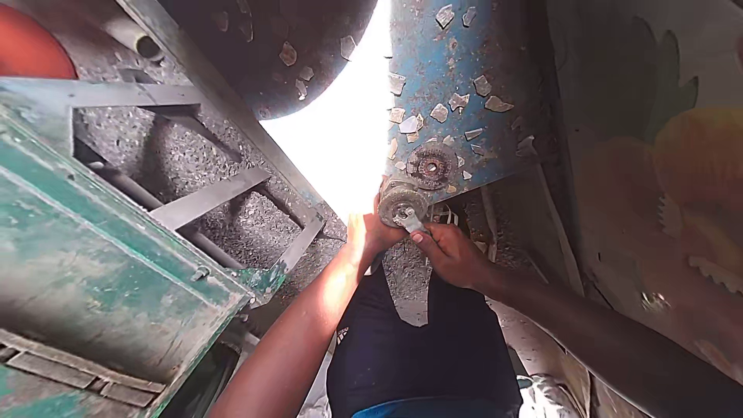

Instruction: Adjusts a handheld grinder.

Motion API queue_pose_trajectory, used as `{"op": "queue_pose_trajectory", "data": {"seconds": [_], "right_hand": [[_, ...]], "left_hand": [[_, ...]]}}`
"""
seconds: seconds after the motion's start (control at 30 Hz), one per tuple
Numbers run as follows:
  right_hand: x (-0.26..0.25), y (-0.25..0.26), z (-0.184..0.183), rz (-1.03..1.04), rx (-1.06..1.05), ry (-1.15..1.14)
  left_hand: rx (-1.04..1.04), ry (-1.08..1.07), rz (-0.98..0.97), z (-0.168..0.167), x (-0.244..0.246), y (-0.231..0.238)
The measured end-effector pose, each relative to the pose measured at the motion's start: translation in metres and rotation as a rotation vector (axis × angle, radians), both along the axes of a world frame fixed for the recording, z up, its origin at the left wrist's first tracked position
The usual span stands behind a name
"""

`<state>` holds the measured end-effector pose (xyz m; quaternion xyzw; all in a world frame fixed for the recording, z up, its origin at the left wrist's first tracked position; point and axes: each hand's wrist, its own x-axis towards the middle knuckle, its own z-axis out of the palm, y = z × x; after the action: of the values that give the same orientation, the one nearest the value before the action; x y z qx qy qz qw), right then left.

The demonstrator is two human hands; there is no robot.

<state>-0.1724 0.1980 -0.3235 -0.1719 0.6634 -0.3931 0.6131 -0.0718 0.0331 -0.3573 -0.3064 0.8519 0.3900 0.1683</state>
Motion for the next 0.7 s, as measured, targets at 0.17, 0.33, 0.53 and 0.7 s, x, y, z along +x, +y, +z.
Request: {"op": "queue_pose_trajectory", "data": {"seconds": [0.17, 0.33, 0.53, 0.7], "right_hand": [[0.006, -0.001, -0.003, 0.059, -0.048, 0.163], [0.003, 0.001, -0.003, 0.127, -0.103, 0.284], [-0.008, -0.001, -0.004, 0.214, -0.126, 0.333], [-0.01, -0.001, -0.003, 0.264, -0.127, 0.352]], "left_hand": [[0.007, -0.104, -0.009, 0.006, -0.002, -0.003], [0.037, 0.042, 0.081, 0.0, 0.006, 0.002], [-0.027, 0.268, 0.084, -0.012, 0.006, 0.002], [-0.032, 0.347, 0.05, -0.016, 0.01, -0.001]]}}
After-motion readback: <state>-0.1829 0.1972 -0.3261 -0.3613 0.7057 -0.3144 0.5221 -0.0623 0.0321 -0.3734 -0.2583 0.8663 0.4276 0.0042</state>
